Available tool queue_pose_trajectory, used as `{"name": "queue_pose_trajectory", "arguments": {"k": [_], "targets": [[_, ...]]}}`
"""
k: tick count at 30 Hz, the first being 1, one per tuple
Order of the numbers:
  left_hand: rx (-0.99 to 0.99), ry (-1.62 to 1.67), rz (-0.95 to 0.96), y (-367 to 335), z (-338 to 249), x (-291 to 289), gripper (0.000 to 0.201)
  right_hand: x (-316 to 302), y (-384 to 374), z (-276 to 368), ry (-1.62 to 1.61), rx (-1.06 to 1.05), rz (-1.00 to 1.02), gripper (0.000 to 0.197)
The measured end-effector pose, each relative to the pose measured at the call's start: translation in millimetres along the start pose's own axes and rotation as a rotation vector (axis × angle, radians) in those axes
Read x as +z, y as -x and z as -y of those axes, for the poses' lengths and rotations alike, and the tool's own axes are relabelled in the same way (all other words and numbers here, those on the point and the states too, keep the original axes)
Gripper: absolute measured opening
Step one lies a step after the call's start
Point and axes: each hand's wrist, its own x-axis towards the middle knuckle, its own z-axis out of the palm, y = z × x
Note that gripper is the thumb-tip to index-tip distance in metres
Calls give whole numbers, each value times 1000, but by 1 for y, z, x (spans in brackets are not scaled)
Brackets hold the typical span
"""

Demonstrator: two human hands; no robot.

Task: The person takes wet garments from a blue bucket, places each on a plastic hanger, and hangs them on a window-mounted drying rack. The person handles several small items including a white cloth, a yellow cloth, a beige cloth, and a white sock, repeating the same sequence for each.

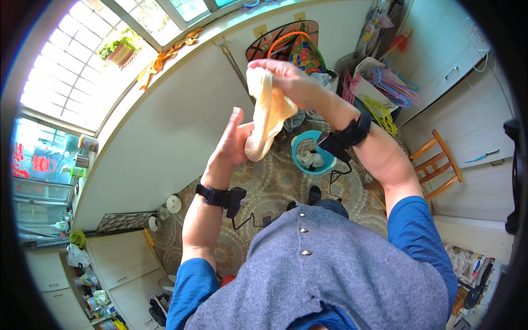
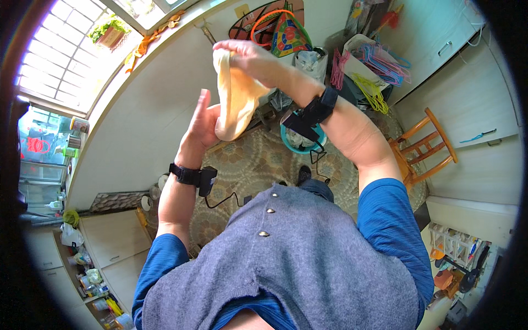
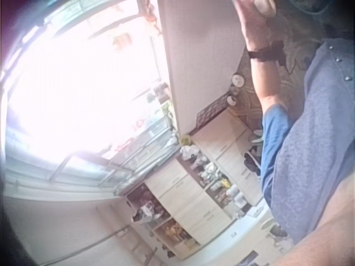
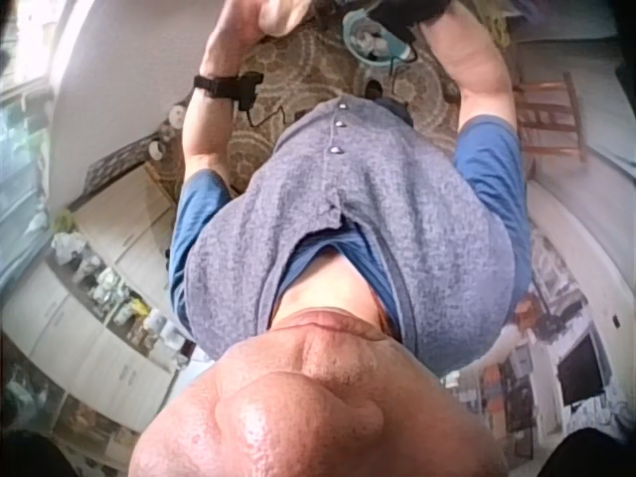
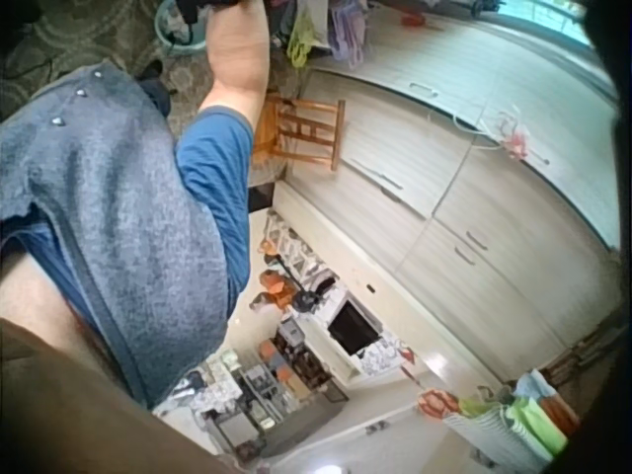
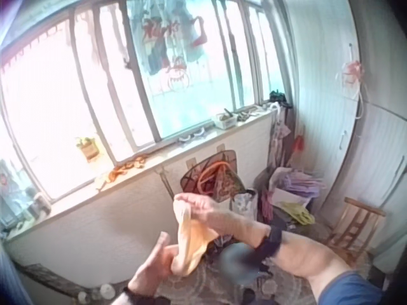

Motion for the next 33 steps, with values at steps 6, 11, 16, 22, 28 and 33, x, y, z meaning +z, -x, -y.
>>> {"name": "queue_pose_trajectory", "arguments": {"k": [6,11,16,22,28,33], "targets": [[466,-11,-5,-34,13,-20,30,-16,27,-14,126,75,-116,57],[91,265,-83,-49,54,-16,65,-38,56,-36,6,83,-195,63],[-101,112,-199,-71,98,-6,53,-72,97,-65,469,25,-89,61],[198,-471,-839,-131,119,-20,34,-158,162,-104,358,245,-217,59],[-38,11,-652,-195,162,21,40,-260,228,-162,205,325,-231,43],[-77,-133,-695,-220,179,49,53,-450,307,-197,1319,899,-903,15]]}}
